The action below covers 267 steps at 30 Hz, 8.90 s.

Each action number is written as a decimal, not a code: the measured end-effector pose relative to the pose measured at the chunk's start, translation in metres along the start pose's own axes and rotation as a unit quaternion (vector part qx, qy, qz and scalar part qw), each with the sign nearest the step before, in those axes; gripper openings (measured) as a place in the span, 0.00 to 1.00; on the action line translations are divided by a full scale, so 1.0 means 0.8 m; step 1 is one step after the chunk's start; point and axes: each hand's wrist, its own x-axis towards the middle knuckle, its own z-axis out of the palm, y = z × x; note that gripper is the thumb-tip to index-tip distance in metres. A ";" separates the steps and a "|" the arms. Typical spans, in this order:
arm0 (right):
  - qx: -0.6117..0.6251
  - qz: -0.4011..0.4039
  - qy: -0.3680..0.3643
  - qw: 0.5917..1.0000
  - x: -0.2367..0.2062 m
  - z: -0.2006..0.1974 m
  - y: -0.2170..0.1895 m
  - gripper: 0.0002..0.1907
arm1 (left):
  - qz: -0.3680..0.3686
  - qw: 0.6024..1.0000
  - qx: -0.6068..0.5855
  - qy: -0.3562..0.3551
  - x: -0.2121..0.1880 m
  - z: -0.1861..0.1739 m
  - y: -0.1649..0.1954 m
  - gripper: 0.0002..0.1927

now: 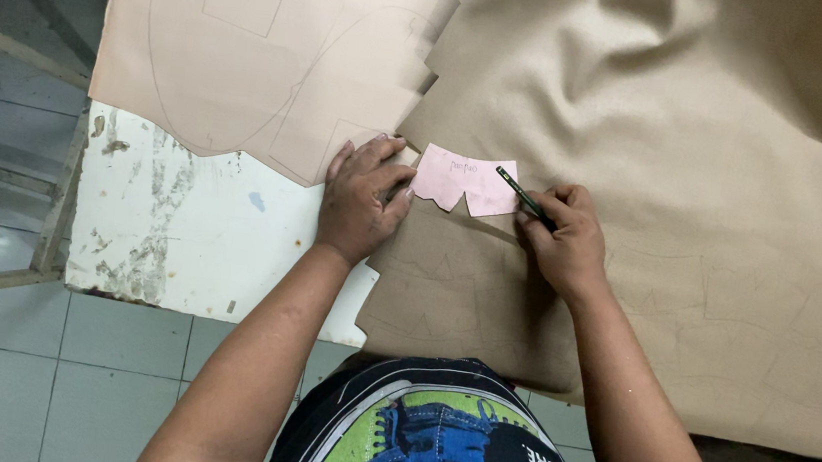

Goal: The person holds a small pink paper pattern piece on a large tan leather sheet and traces around its edges with a pen, repositioning the pattern to trace the outline in new spots. They smooth and shift the leather sheet between tracings to keep it flat.

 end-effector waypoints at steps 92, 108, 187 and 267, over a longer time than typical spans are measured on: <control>0.043 -0.079 -0.209 0.974 0.066 0.025 -0.155 0.11 | 0.127 0.930 0.241 -0.247 -0.032 0.089 0.094 0.35; -0.056 -0.209 -0.110 0.970 0.107 0.036 -0.132 0.09 | 0.113 0.958 0.168 -0.203 -0.018 0.070 0.101 0.35; 0.060 -0.290 -0.066 0.953 0.012 0.034 -0.084 0.11 | -0.230 0.884 -0.150 -0.379 0.127 0.025 0.077 0.41; 0.027 0.153 0.044 0.987 0.030 -0.081 0.088 0.15 | 0.032 0.995 0.074 -0.054 0.025 0.107 0.096 0.26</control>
